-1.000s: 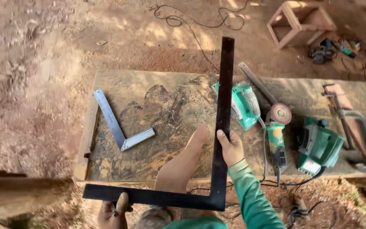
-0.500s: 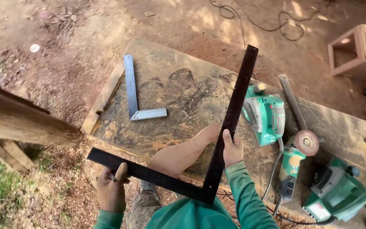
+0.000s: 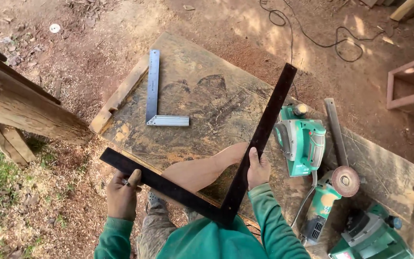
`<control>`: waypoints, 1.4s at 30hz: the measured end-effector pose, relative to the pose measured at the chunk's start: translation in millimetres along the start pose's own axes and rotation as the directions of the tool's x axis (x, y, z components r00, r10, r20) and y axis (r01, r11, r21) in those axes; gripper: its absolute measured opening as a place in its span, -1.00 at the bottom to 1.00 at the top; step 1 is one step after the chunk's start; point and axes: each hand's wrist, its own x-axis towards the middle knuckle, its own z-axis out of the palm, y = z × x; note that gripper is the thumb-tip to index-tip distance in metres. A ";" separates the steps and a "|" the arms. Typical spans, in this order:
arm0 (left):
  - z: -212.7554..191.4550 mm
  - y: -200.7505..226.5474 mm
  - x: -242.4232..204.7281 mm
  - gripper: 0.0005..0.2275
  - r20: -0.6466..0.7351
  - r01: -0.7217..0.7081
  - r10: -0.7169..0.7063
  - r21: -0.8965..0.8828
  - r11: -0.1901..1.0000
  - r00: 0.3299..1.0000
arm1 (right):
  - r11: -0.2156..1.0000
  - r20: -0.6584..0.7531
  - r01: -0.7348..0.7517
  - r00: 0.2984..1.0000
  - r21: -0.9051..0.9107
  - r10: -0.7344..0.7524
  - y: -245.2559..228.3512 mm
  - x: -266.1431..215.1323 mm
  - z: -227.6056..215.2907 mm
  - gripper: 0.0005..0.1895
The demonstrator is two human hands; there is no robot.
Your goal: Measuring and marking curved wooden furniture legs with a square and a pencil on a workbench.
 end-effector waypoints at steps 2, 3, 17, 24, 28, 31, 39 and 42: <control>0.0 -1.6 1.0 -0.90 -0.004 0.003 -0.003 -0.036 0.999 1.000 | 1.000 0.002 -0.027 1.000 0.016 0.027 -1.3 -0.9 2.6 -0.69; 0.6 -0.8 0.8 -0.90 0.001 -0.007 0.007 -0.013 1.000 1.000 | 1.000 0.000 -0.019 1.000 0.023 0.020 -1.8 -1.1 3.4 -0.67; 5.6 2.2 -0.9 -0.87 -0.026 0.024 -0.025 -0.054 0.998 0.999 | 0.982 0.038 -0.135 0.991 0.131 0.132 -42.5 -14.1 17.7 -0.76; 6.7 6.7 -4.9 -0.86 -0.044 0.048 -0.049 -0.032 0.998 0.998 | 0.989 0.035 -0.129 0.991 0.070 0.127 -39.4 -10.8 16.9 -0.75; 10.1 10.6 -8.0 -0.88 -0.067 0.047 -0.047 -0.001 0.999 0.997 | 0.991 0.039 -0.129 0.991 0.040 0.128 -42.4 -11.2 17.7 -0.72; 17.0 13.8 -14.3 -0.84 -0.118 0.064 -0.058 0.052 0.997 0.991 | 0.990 0.033 -0.120 0.992 0.071 0.118 -37.9 -10.8 16.9 -0.77; 57.2 36.5 -57.2 -0.78 -0.339 -0.346 0.572 0.537 0.770 0.747 | 0.990 0.020 -0.140 0.990 -0.003 0.140 -45.3 -12.6 18.2 -0.72; 92.1 70.2 -72.2 -0.69 -0.017 -0.477 0.703 0.722 0.500 0.711 | 0.989 0.033 -0.148 0.989 -0.003 0.148 -48.4 -11.5 19.3 -0.72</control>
